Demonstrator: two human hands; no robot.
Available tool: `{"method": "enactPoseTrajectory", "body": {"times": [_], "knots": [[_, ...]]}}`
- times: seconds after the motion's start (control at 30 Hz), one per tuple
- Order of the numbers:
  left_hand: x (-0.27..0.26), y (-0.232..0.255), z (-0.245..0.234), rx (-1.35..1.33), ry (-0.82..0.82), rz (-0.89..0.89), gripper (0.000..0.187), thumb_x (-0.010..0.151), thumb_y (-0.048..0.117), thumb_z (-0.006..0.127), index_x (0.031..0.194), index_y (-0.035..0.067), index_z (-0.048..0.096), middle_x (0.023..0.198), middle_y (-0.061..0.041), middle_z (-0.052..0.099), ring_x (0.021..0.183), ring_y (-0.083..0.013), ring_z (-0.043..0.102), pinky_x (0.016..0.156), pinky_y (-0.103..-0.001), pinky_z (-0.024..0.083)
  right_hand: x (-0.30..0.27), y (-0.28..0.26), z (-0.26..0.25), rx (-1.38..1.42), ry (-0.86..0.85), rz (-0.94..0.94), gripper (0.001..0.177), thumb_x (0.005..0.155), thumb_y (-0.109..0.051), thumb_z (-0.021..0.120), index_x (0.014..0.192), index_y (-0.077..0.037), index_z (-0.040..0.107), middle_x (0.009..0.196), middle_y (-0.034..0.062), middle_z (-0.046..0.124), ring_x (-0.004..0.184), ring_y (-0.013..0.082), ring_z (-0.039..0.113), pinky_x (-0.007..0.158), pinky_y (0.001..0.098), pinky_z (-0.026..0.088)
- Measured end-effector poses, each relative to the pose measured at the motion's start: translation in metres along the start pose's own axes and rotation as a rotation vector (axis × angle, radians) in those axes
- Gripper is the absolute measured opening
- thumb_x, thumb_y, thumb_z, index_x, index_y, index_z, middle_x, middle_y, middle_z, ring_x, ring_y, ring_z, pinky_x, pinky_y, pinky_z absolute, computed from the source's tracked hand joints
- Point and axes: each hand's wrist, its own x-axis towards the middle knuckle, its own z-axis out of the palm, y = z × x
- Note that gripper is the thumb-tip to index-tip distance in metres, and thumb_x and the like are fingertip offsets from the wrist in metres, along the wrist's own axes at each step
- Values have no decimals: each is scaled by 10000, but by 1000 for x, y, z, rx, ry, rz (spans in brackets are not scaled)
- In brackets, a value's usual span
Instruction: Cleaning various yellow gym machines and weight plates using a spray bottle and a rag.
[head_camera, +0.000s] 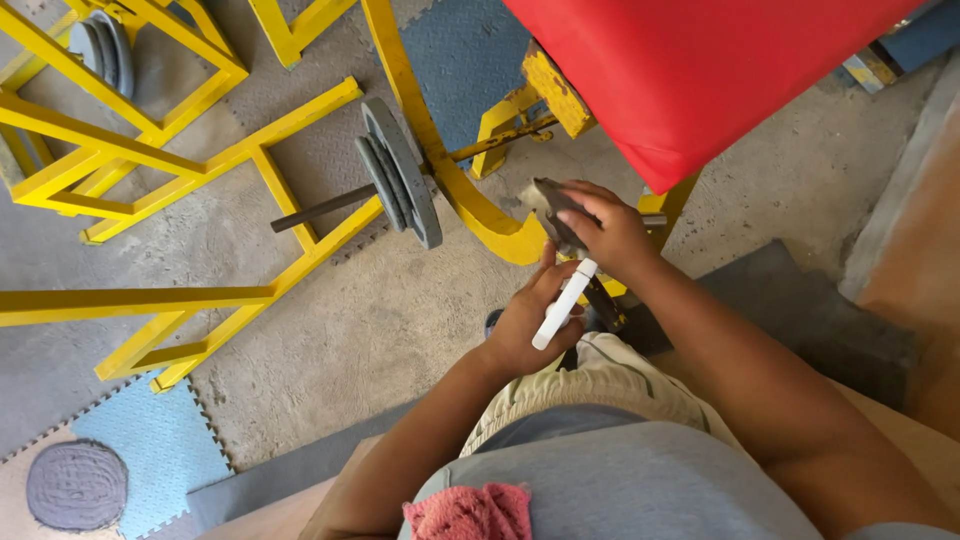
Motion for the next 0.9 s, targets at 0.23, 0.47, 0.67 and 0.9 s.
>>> {"method": "enactPoseTrajectory", "body": {"times": [0.23, 0.47, 0.67, 0.9], "knots": [[1, -3, 4, 10, 23, 46, 647, 859, 78, 688, 1458, 48, 443, 949, -121, 687, 1033, -329, 751, 1300, -455, 300, -15, 33, -29, -167, -11, -95, 400, 1005, -175, 631, 1385, -50, 627, 1457, 110, 609, 1331, 293, 586, 1083, 380, 474], [1, -3, 1, 73, 48, 140, 634, 868, 80, 695, 1445, 30, 437, 1274, -267, 614, 1406, -491, 460, 1162, -432, 411, -43, 80, -26, -630, 79, -51, 426, 1001, -212, 663, 1399, -60, 632, 1535, 123, 555, 1379, 359, 490, 1099, 433, 446], [0, -9, 1, 45, 29, 28, 654, 860, 111, 697, 1464, 65, 450, 1170, -211, 691, 1097, -340, 748, 1122, -410, 508, -34, 54, 5, -737, 154, -302, 473, 946, -230, 704, 1381, -60, 628, 1462, 96, 605, 1408, 336, 527, 1182, 484, 400], [0, -6, 2, 68, 40, 28, 681, 850, 106, 714, 1474, 63, 445, 1248, -269, 668, 1132, -357, 735, 1062, -400, 531, 1, 54, -64, -586, -199, 40, 519, 936, -308, 716, 1400, -102, 604, 1366, 119, 649, 1246, 331, 604, 1046, 447, 472]]}}
